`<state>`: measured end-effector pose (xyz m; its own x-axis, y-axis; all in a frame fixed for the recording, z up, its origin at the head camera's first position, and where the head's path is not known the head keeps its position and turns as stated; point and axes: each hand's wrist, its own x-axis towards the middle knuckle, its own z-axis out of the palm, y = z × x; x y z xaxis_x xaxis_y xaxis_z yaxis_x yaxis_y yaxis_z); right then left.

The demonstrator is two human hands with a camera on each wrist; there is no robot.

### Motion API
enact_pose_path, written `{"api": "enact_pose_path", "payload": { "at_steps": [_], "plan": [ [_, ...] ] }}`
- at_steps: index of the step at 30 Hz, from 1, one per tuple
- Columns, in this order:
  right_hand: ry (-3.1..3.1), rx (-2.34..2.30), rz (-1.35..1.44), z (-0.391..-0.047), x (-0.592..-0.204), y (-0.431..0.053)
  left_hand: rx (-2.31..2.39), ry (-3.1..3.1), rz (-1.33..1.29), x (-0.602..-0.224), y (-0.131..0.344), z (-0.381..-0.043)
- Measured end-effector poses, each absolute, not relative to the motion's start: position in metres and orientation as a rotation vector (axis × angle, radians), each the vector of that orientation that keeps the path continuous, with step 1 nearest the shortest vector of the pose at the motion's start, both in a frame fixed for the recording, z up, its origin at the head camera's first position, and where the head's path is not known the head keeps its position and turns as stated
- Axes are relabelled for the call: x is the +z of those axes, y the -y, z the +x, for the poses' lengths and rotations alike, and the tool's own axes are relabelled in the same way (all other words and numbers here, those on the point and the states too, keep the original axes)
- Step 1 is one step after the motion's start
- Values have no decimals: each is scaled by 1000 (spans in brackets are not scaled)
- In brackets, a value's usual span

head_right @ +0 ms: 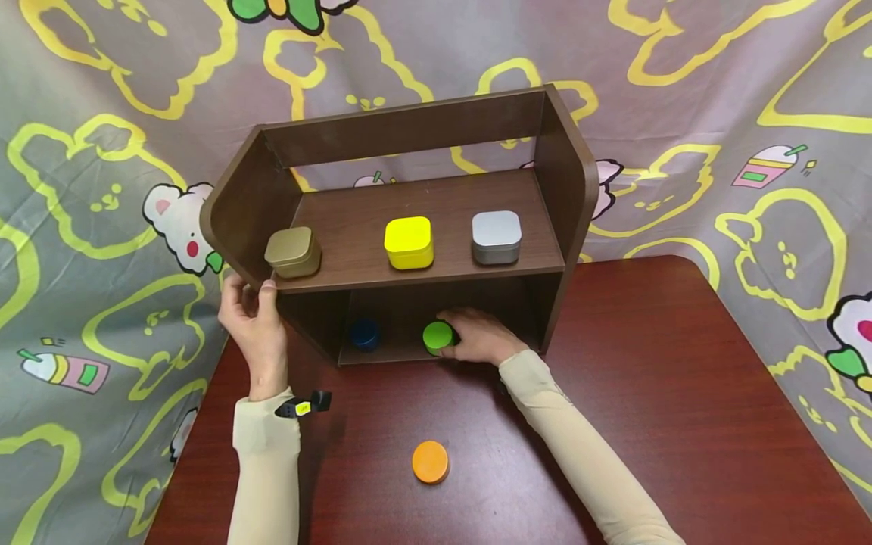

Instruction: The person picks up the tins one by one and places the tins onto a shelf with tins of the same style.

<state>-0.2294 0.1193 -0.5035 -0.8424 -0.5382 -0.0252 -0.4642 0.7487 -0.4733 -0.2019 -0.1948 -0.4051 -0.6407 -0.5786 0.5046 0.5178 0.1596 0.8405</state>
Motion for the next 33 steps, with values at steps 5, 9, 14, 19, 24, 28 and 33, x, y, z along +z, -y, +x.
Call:
{"api": "enact_pose_path", "payload": {
  "at_steps": [5, 9, 14, 19, 24, 28, 33],
  "plan": [
    [-2784, -709, -768, -227, -501, -125, -1621, 1583, 57, -405, 195, -202],
    [-2790, -742, -744, -224, -497, -128, -1619, 1576, 59, -405, 195, -202],
    [-2808, -742, -747, -221, -495, -131, -1615, 1577, 64, -403, 193, -202],
    [-2825, -745, -766, -216, -493, -134, -1614, 1578, 69, -404, 192, -202],
    [-2822, -774, -794, -210, -487, -137, -1604, 1585, 61, -403, 193, -202],
    [-2824, -786, -833, -204, -484, -137, -1593, 1590, 40, -405, 195, -203],
    [-2818, -808, -866, -198, -482, -138, -1585, 1595, 23, -407, 196, -202]
  ]
}}
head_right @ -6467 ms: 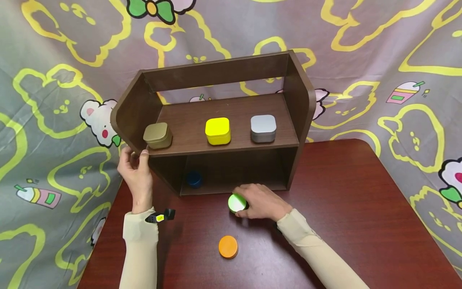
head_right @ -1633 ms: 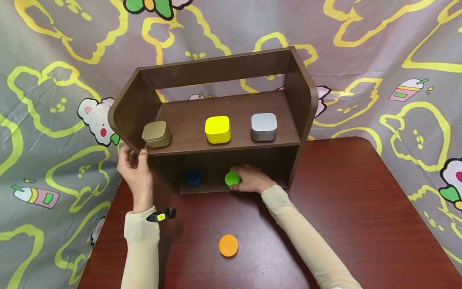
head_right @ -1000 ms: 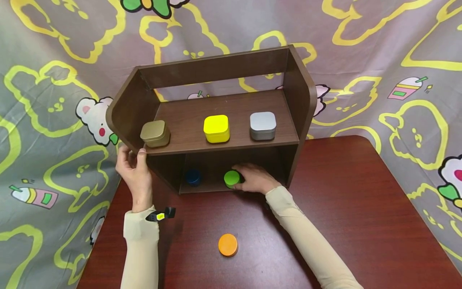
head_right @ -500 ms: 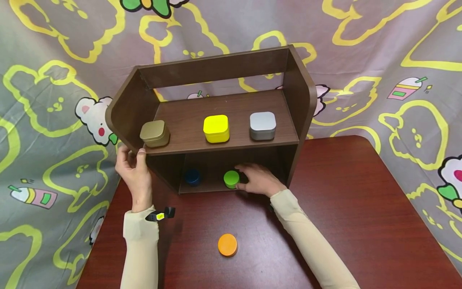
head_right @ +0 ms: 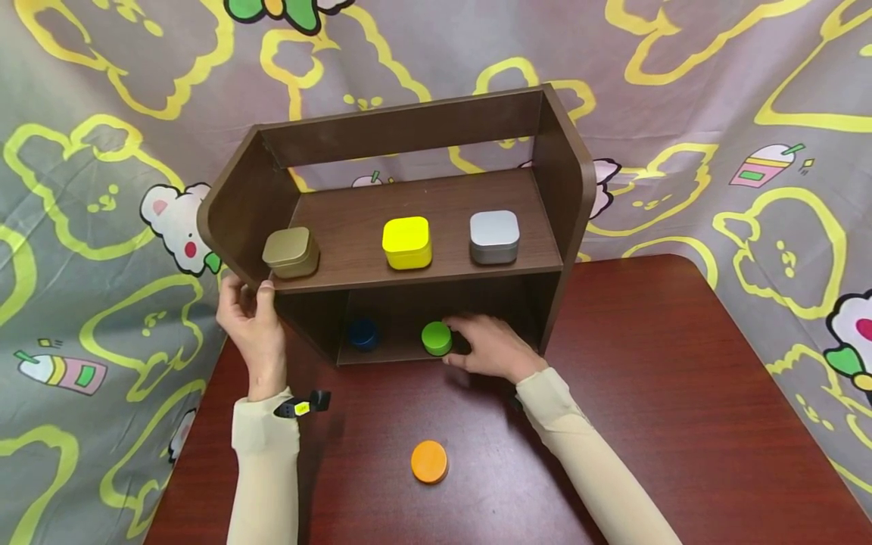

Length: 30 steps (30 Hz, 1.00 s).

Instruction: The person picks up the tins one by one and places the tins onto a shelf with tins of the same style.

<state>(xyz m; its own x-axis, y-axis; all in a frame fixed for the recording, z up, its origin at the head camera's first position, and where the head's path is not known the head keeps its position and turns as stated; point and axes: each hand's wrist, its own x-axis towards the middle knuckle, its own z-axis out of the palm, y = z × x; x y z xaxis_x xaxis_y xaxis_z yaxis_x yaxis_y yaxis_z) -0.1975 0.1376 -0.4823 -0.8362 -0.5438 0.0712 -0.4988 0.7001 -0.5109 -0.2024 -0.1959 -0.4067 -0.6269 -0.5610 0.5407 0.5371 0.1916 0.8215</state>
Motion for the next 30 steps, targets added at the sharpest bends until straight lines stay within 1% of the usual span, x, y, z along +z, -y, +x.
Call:
{"api": "enact_pose_path", "payload": {
  "at_steps": [8, 18, 30],
  "plan": [
    [-2788, -862, -917, -187, -481, -140, -1584, 1590, 14, -407, 196, -203],
    [-2803, -820, -1005, -173, -478, -138, -1581, 1589, 41, -408, 195, -204],
    [-2813, -797, -1033, -157, -476, -138, -1563, 1602, 20, -407, 195, -203]
  ]
}}
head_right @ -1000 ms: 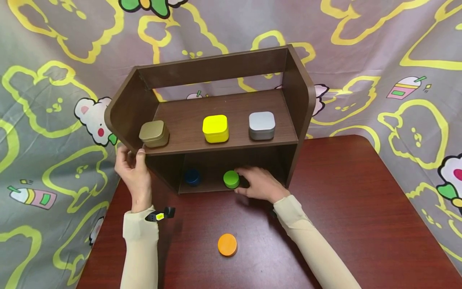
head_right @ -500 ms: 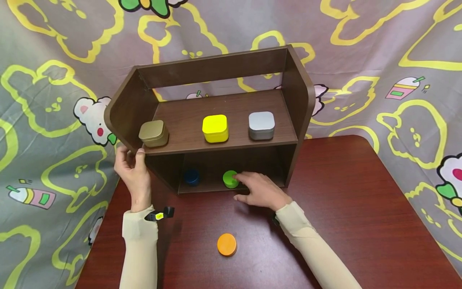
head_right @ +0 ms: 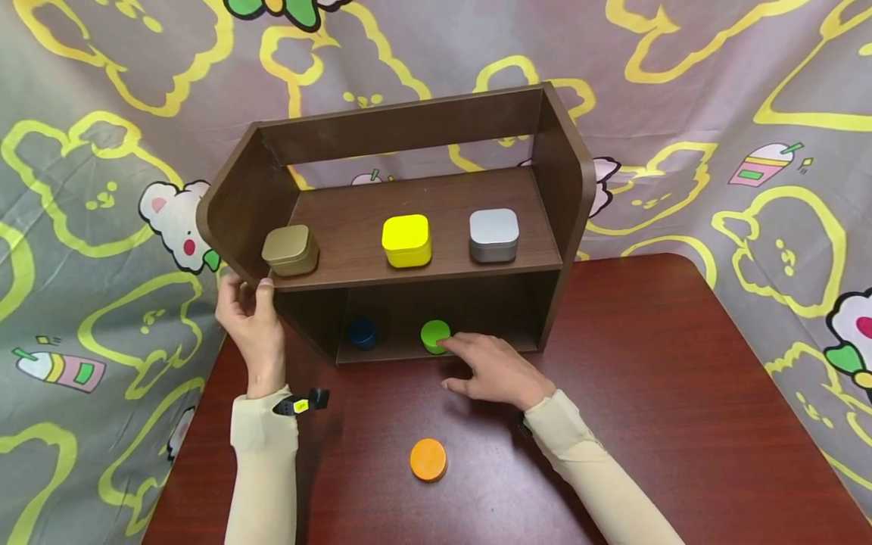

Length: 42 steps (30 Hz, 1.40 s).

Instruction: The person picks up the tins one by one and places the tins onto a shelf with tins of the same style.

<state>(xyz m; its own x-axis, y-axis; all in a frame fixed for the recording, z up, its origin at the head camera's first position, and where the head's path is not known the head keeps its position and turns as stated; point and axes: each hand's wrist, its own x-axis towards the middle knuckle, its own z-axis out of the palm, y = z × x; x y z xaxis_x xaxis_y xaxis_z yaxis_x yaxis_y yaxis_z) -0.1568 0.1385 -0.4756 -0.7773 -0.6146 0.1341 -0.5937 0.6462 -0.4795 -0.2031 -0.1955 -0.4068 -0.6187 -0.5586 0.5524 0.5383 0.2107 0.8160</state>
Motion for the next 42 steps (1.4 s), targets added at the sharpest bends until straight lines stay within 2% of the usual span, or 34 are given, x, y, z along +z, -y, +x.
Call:
{"api": "enact_pose_path", "payload": {
  "at_steps": [42],
  "plan": [
    [-2746, -784, -1115, -122, -478, -128, -1574, 1591, 25, -407, 196, -204]
  ]
}}
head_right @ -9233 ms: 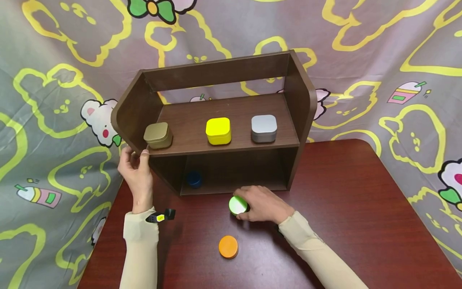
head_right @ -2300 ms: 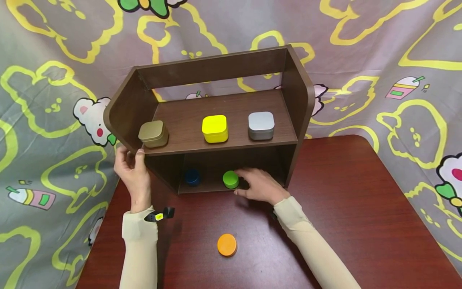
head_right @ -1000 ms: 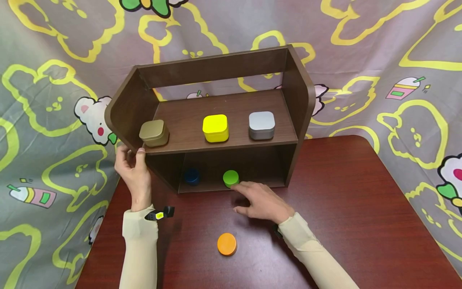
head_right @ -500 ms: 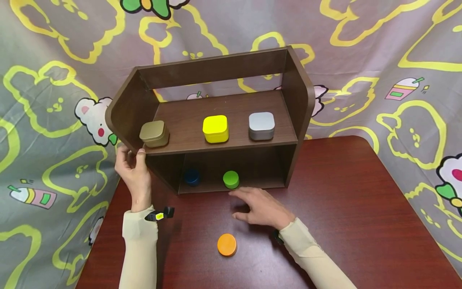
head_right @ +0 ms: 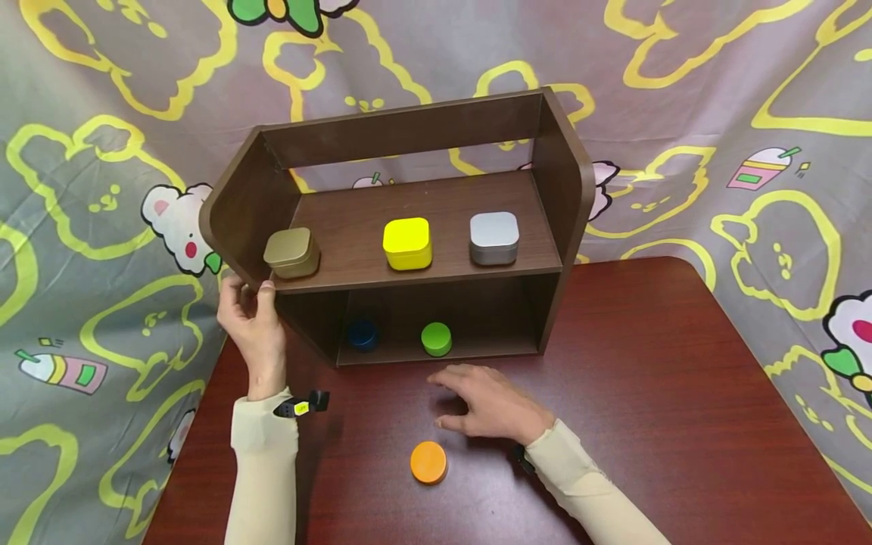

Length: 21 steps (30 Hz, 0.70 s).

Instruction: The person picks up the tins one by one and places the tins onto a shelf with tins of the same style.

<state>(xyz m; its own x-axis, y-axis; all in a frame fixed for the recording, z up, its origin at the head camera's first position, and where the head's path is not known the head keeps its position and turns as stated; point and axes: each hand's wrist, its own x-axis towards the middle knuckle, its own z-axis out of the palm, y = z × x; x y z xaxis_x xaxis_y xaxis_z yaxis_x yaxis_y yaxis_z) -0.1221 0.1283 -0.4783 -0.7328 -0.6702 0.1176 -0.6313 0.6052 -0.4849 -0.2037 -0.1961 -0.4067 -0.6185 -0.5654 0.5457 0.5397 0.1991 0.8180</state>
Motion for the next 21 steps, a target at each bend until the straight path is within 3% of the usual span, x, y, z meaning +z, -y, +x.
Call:
{"api": "enact_pose_path", "payload": {
  "at_steps": [21],
  "plan": [
    [-2611, -758, -1187, -110, -492, -119, -1577, 1603, 47, -407, 196, -203]
  ]
}}
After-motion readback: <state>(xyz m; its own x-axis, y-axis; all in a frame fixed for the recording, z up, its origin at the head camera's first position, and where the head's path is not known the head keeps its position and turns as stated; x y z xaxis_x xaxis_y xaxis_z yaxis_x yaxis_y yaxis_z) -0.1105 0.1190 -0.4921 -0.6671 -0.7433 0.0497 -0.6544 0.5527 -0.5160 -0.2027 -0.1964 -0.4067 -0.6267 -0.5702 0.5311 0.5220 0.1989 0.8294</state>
